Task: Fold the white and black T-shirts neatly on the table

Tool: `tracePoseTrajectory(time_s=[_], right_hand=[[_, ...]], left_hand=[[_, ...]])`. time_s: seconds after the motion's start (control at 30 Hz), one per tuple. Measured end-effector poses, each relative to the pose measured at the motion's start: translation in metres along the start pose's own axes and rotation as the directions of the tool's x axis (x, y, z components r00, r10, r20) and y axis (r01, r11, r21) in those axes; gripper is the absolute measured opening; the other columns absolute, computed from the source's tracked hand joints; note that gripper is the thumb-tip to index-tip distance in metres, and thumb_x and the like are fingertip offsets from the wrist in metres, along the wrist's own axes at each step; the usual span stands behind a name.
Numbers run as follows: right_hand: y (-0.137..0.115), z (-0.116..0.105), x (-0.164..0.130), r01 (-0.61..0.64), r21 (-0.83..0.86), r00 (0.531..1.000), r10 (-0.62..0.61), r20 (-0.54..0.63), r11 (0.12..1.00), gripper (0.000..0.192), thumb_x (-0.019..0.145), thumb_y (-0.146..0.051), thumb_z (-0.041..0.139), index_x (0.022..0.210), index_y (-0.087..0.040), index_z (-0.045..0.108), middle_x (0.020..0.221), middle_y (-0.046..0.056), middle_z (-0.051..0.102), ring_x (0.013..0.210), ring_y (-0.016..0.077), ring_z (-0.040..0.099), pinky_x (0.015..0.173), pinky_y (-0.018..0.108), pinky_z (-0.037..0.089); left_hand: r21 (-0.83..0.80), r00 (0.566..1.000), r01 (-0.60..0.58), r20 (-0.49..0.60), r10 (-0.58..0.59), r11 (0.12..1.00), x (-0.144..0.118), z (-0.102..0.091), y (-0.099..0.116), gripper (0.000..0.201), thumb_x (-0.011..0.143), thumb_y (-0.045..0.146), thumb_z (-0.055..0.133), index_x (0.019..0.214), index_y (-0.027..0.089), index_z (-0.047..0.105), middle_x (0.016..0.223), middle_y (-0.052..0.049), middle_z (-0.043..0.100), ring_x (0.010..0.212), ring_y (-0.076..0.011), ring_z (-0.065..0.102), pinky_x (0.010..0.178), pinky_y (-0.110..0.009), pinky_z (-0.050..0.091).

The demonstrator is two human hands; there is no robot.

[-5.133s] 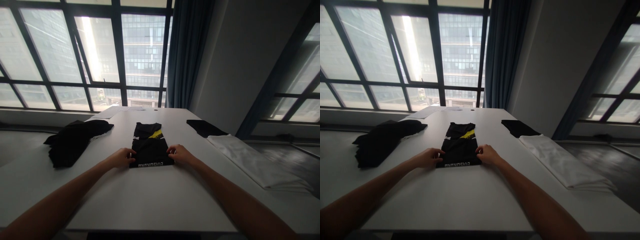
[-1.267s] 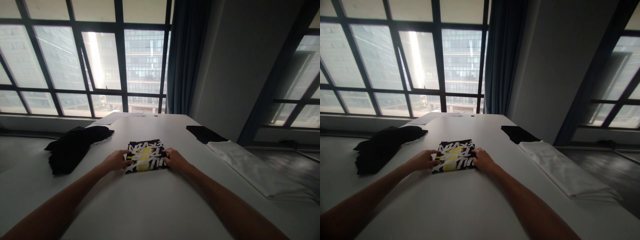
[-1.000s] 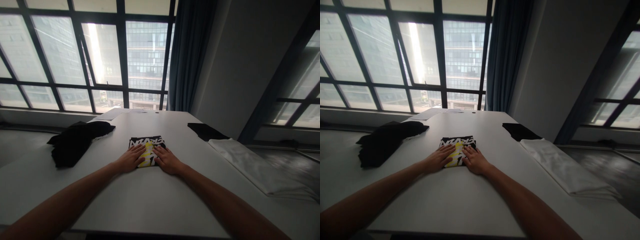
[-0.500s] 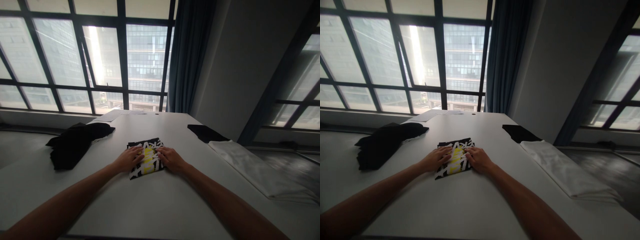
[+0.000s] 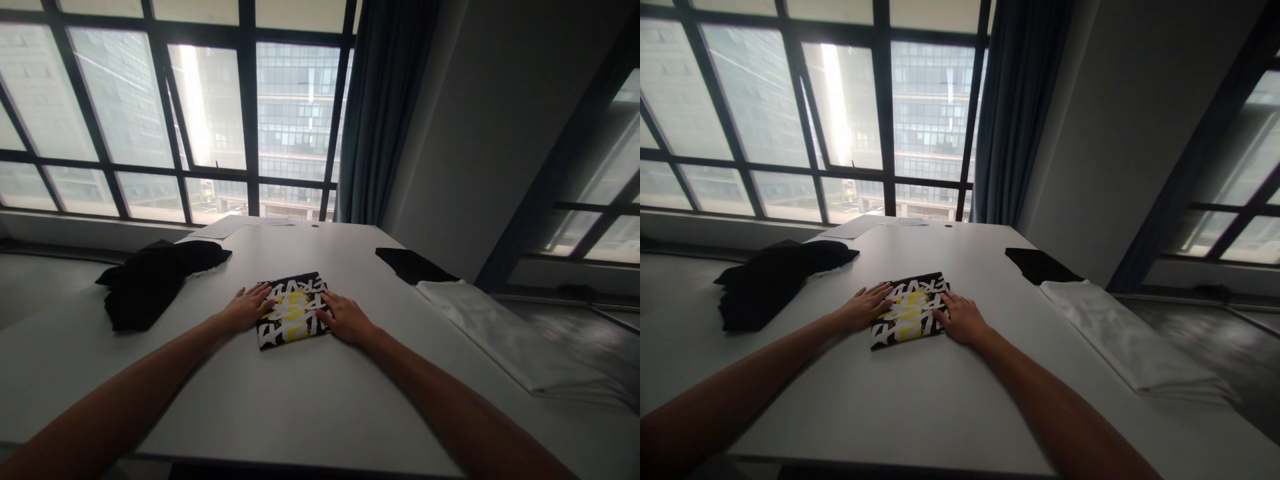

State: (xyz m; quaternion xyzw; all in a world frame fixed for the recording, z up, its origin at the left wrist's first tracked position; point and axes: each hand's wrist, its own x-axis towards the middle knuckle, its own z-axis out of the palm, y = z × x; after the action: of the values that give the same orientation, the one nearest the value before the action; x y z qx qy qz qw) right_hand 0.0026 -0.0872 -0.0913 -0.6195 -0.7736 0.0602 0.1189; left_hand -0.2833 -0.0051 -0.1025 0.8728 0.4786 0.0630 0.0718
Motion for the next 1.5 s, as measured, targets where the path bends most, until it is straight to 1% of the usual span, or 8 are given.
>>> tracePoseTrajectory(time_s=[0.1,0.23,0.43,0.7,1.0,1.2,1.37,1.5], right_hand=[[-0.002,-0.006,0.0,-0.146,0.053,0.978,0.152,-0.143,0.988,0.067,0.094,-0.057,0.04,0.144,-0.013,0.044,0.138,0.018,0.052,0.124,0.0302,0.05,0.102,0.041,0.039],[0.0,-0.014,0.001,-0.282,0.209,0.952,0.299,-0.057,0.936,0.071,0.083,-0.061,0.058,0.136,-0.014,0.053,0.116,0.016,0.067,0.106,0.0292,0.062,0.085,0.035,0.047],[0.014,-0.009,0.007,-0.213,0.42,0.976,0.215,0.043,0.882,0.043,0.073,-0.036,0.072,0.109,-0.012,0.069,0.092,0.008,0.072,0.08,0.0199,0.065,0.068,0.026,0.047],[0.067,-0.029,0.014,-0.293,0.56,0.886,0.441,-0.147,0.775,0.036,0.067,-0.021,0.07,0.101,-0.012,0.067,0.093,0.009,0.068,0.073,0.0161,0.06,0.062,0.024,0.046],[0.077,-0.037,0.002,-0.39,0.666,0.911,0.371,0.18,0.636,0.051,0.06,-0.051,0.084,0.09,-0.013,0.067,0.085,0.009,0.071,0.069,0.0171,0.064,0.055,0.024,0.049],[0.063,-0.03,0.008,-0.283,0.757,0.886,0.463,-0.029,0.589,0.049,0.064,-0.033,0.084,0.104,-0.013,0.063,0.1,0.01,0.071,0.081,0.0212,0.069,0.066,0.028,0.056],[0.059,-0.034,0.001,-0.406,0.846,0.88,0.398,0.259,0.346,0.039,0.075,-0.035,0.078,0.102,-0.011,0.062,0.095,0.013,0.073,0.077,0.0206,0.07,0.063,0.028,0.057],[0.055,-0.044,-0.007,-0.475,0.805,0.88,0.214,0.424,0.355,0.026,0.079,-0.028,0.075,0.094,-0.011,0.063,0.092,0.013,0.073,0.079,0.0222,0.07,0.066,0.031,0.059]], left_hand=[[0.009,0.997,0.011,-0.08,-0.01,1.0,0.001,-0.005,-0.002,0.062,0.098,0.055,0.018,0.146,0.024,0.041,0.154,-0.008,0.037,0.141,-0.0263,0.032,0.113,-0.05,0.021],[0.027,0.976,0.06,-0.211,-0.053,0.998,0.003,-0.014,-0.009,0.056,0.098,0.05,0.023,0.129,0.023,0.061,0.13,-0.012,0.06,0.118,-0.0297,0.052,0.098,-0.047,0.038],[-0.016,0.97,0.08,-0.231,-0.082,0.997,0.007,-0.013,-0.021,0.054,0.092,0.053,0.037,0.122,0.018,0.065,0.126,-0.014,0.06,0.115,-0.0298,0.053,0.094,-0.043,0.042],[-0.228,0.969,-0.229,-0.151,0.198,0.946,-0.009,-0.02,0.012,0.041,0.089,0.051,0.046,0.103,0.02,0.069,0.101,-0.008,0.068,0.078,-0.0202,0.062,0.071,-0.032,0.049],[-0.166,0.929,-0.365,-0.128,0.347,0.916,-0.019,-0.021,0.034,0.044,0.093,0.054,0.046,0.08,0.019,0.07,0.072,-0.003,0.065,0.065,-0.0153,0.057,0.064,-0.027,0.045],[-0.123,0.85,-0.511,-0.216,0.48,0.851,-0.021,-0.01,0.031,0.05,0.093,0.048,0.052,0.137,0.026,0.051,0.145,-0.007,0.049,0.133,-0.0272,0.043,0.108,-0.043,0.039],[-0.18,0.848,-0.528,-0.052,0.528,0.83,-0.023,-0.005,0.033,0.048,0.1,0.044,0.038,0.146,0.032,0.041,0.155,0.001,0.037,0.143,-0.0224,0.031,0.118,-0.041,0.027],[-0.195,0.854,-0.513,-0.014,0.52,0.836,-0.025,-0.008,0.035,0.048,0.098,0.044,0.041,0.144,0.03,0.044,0.154,0.0,0.038,0.142,-0.0225,0.034,0.118,-0.041,0.028]])
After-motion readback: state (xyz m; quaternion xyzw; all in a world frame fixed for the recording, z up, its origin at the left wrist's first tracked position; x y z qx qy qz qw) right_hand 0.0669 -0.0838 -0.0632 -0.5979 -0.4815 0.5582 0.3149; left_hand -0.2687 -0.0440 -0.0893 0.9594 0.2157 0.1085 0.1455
